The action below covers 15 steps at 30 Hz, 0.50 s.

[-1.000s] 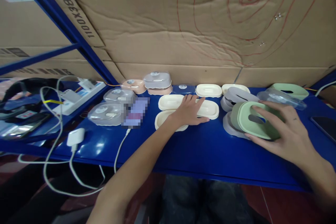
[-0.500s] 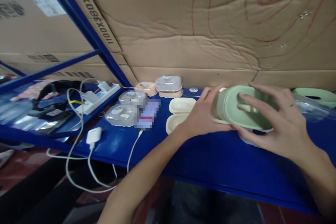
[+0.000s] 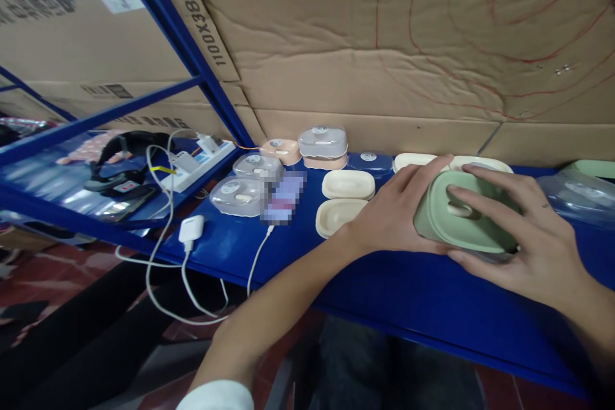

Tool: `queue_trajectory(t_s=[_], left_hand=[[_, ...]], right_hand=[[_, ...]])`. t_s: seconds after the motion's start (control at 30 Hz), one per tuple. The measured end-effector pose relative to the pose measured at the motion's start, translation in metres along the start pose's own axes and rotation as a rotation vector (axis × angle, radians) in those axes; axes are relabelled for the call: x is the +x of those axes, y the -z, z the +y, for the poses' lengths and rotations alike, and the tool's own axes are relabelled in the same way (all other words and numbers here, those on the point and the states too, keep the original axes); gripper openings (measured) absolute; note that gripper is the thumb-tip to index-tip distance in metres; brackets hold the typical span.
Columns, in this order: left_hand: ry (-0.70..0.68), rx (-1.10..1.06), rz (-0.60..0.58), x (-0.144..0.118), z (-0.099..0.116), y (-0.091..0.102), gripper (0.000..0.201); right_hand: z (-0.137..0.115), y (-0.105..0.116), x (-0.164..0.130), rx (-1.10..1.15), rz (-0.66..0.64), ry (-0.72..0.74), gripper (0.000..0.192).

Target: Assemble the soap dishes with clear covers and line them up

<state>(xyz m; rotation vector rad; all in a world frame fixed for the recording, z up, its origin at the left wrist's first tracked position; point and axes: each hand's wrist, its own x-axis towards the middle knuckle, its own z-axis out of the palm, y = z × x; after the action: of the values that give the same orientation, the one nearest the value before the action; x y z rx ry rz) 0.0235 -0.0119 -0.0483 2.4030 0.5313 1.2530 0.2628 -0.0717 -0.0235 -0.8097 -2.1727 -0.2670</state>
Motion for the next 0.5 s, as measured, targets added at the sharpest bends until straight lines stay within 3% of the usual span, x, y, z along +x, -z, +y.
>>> queue_trajectory(t_s=[0.07,0.13,0.27,0.43,0.5], left_hand=[[0.013,0.029,0.013,-0.001,0.003,0.000,0.116],[0.034,0.046,0.032,-0.002,0.008,0.002,0.113],[0.044,0.042,0.077,-0.002,0.013,0.004,0.111],[-0.041,-0.034,0.147,0.000,0.009,-0.001,0.110],[-0.045,-0.084,0.164,0.002,0.008,-0.002,0.109]], right_hand=[[-0.001,0.001,0.000,0.062,0.023,-0.090,0.064],[-0.003,0.001,0.001,0.129,0.128,-0.232,0.053],[-0.007,0.000,0.003,0.313,0.334,-0.516,0.046],[-0.011,-0.002,0.005,0.751,0.272,-1.142,0.060],[-0.012,-0.004,0.006,0.907,0.290,-1.269,0.065]])
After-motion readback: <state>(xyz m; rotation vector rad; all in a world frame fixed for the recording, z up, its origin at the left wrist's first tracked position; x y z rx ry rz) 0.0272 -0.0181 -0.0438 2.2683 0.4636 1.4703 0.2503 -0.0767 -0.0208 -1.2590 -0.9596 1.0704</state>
